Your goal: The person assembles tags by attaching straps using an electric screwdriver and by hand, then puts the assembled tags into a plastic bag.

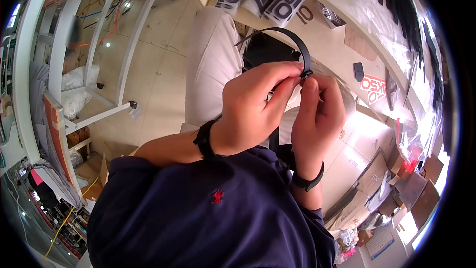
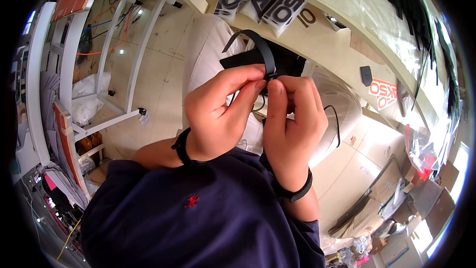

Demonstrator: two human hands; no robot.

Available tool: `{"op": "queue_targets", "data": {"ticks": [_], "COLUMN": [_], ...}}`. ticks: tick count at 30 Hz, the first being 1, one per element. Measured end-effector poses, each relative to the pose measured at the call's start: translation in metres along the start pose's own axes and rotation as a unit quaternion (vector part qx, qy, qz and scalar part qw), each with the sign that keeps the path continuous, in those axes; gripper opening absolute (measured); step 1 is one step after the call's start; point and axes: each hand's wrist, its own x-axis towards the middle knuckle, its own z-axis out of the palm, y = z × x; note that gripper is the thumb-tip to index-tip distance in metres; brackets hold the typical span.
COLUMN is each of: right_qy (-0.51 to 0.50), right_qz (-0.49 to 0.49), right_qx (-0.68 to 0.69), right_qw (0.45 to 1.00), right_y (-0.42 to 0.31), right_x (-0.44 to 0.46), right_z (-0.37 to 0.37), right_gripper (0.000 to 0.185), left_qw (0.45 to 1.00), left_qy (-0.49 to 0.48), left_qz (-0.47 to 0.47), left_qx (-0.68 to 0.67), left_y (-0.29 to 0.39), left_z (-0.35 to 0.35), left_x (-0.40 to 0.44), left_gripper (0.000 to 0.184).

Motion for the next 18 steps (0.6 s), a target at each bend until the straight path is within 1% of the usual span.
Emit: {"op": "queue_targets", "data": {"ticks": [1,2,3,4,5,7,8,10,13,17,18], "right_qy": [0.02,0.019,0.062,0.106,0.106,0.091,0.091,0.099,0.094,0.07,0.078], "right_qz": [-0.022,-0.022,-0.05,-0.077,-0.077,-0.173,-0.171,-0.218,-0.201,-0.186,-0.161], "right_qx": [-0.026,-0.026,-0.005,0.016,0.015,-0.115,-0.116,-0.154,-0.182,-0.18,-0.16], "right_qw": [0.999,0.999,0.997,0.991,0.991,0.974,0.974,0.959,0.958,0.963,0.971], "right_y": [-0.002,-0.001,0.002,0.003,0.004,0.005,0.007,0.011,0.009,0.007,0.002], "right_x": [0.0,-0.001,-0.003,-0.003,-0.003,-0.001,-0.001,0.001,0.001,0.002,0.003], "right_z": [0.001,0.005,0.01,0.013,0.012,0.006,0.006,0.006,0.005,0.006,0.007], "right_gripper": [0.002,0.002,0.005,0.009,0.009,0.017,0.017,0.017,0.016,0.016,0.017], "left_qw": [1.0,1.0,0.999,0.999,0.998,0.998,0.998,0.998,0.999,0.999,1.0], "left_qy": [0.001,-0.001,-0.003,-0.002,-0.002,-0.004,-0.006,-0.009,0.001,0.01,0.013], "left_qz": [0.0,-0.024,-0.048,-0.048,-0.053,-0.06,-0.062,-0.064,-0.044,-0.03,-0.024], "left_qx": [0.0,-0.01,-0.021,-0.021,-0.026,-0.032,-0.03,-0.028,-0.012,-0.001,0.005], "left_y": [0.0,-0.001,-0.001,-0.002,-0.003,-0.003,-0.002,-0.001,-0.002,-0.004,-0.005], "left_z": [0.0,0.0,0.001,0.0,0.0,0.001,0.0,0.001,0.002,0.003,0.003], "left_x": [0.0,-0.001,0.0,0.0,-0.001,-0.001,-0.002,-0.002,-0.002,-0.001,-0.001], "left_gripper": [0.016,0.015,0.015,0.015,0.015,0.015,0.015,0.015,0.014,0.014,0.014]}}
